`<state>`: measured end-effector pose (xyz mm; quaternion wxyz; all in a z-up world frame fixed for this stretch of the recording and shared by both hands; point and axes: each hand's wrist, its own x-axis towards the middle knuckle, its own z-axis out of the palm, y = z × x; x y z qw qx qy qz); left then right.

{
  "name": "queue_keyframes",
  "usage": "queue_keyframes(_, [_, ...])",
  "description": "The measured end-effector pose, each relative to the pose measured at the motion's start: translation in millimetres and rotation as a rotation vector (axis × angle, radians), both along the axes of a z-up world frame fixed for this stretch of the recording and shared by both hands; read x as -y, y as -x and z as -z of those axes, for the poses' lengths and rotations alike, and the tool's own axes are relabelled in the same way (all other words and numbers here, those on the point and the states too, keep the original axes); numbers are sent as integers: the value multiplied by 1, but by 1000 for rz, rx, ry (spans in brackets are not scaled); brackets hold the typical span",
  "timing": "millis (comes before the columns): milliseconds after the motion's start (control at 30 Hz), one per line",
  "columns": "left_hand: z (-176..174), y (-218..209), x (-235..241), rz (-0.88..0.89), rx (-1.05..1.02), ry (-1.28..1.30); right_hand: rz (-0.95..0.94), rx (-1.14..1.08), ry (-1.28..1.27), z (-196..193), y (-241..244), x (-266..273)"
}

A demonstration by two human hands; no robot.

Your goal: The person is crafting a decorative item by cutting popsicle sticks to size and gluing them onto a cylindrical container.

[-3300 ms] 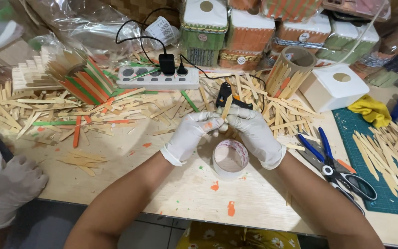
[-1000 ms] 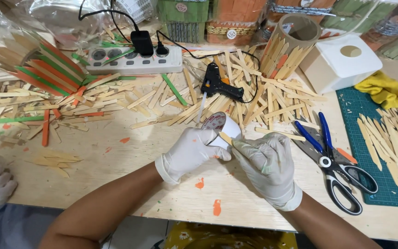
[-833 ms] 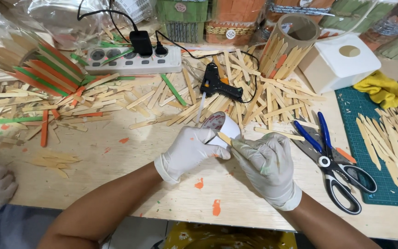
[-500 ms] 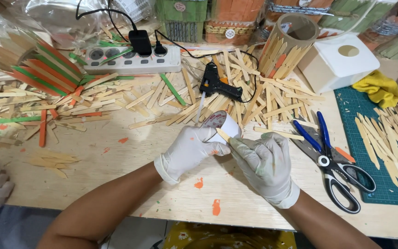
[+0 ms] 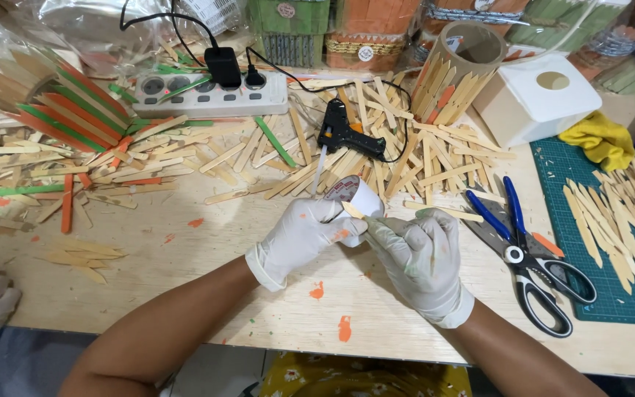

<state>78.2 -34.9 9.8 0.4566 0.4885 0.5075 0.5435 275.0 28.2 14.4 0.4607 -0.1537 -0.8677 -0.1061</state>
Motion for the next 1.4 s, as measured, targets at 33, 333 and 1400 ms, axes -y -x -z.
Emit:
queue_keyframes(33, [0, 0, 0, -4, -13, -7, 8, 7, -1, 1, 0, 1])
queue_keyframes(333, [-3, 2, 0, -46, -55, -29, 95, 0, 38, 8, -16, -9])
queue_keyframes(1400, [16, 8, -4, -57, 11, 51, -39, -339, 1842, -20, 17, 0])
